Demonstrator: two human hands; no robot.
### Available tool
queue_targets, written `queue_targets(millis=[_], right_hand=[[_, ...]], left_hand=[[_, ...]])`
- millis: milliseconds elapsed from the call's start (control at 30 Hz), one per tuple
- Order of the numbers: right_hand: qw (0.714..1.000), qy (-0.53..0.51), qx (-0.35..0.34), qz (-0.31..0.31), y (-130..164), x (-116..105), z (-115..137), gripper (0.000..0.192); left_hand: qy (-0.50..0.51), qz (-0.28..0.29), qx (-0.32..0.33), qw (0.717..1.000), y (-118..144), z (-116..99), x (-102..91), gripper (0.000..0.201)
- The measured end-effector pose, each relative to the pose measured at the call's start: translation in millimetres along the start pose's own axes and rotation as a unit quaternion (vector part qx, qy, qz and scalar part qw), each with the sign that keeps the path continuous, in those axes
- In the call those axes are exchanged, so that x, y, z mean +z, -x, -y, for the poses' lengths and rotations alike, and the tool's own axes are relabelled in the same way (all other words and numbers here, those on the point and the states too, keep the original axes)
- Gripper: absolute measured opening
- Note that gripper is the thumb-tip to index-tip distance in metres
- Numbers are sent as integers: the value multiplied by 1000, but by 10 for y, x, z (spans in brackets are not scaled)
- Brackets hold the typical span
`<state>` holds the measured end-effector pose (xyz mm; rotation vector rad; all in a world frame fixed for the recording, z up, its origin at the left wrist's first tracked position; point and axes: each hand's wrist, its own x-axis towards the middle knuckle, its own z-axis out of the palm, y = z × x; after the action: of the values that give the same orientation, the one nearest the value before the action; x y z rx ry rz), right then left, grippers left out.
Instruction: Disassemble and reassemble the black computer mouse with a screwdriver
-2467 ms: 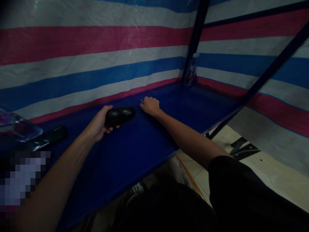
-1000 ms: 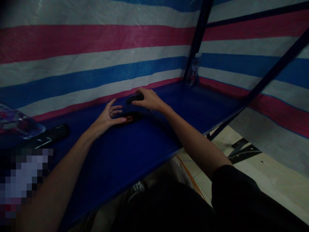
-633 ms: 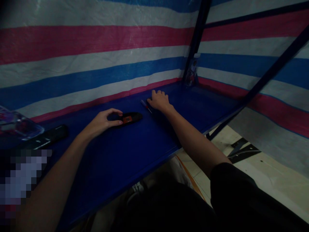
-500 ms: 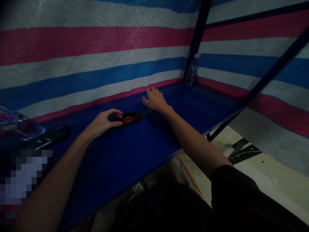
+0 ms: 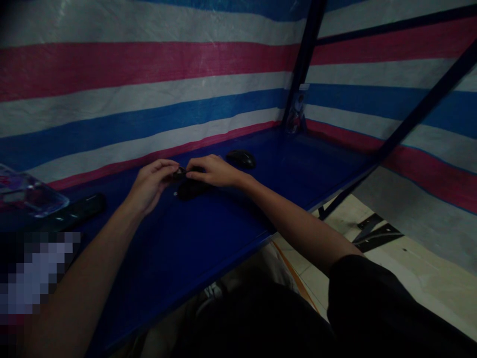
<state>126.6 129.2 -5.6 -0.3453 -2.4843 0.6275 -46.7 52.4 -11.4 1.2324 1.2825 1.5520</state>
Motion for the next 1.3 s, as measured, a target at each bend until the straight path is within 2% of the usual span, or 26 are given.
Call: queue_targets(millis=[67, 133, 233, 333, 533, 900, 1167, 1300], right_hand=[[999, -18, 41, -3, 0, 7, 2, 22], [993, -84, 80, -3, -3, 7, 15, 19], [971, -189, 144, 15, -8, -6, 44, 17], [956, -228, 182, 42, -10, -29, 63, 17], [958, -216, 177, 62, -5, -62, 59, 18], [972, -163, 162, 44, -4, -44, 44, 18], [974, -151, 164, 29, -4, -41, 69, 18], [977, -129, 168, 31, -5, -33, 59, 18]], left_hand=[[11, 28, -4, 1000, 11, 2, 27, 23], [-8, 51, -1, 999, 20, 5, 44, 29], [-48, 44, -7, 998, 26, 6, 44, 36], [-61, 40, -13, 997, 29, 0, 31, 37], [-103, 19, 4, 994, 45, -11, 34, 36], [-197, -43, 101, 974, 26, 17, 81, 29], [-184, -88, 102, 974, 36, 18, 95, 27], [-185, -89, 91, 974, 34, 34, 93, 24]])
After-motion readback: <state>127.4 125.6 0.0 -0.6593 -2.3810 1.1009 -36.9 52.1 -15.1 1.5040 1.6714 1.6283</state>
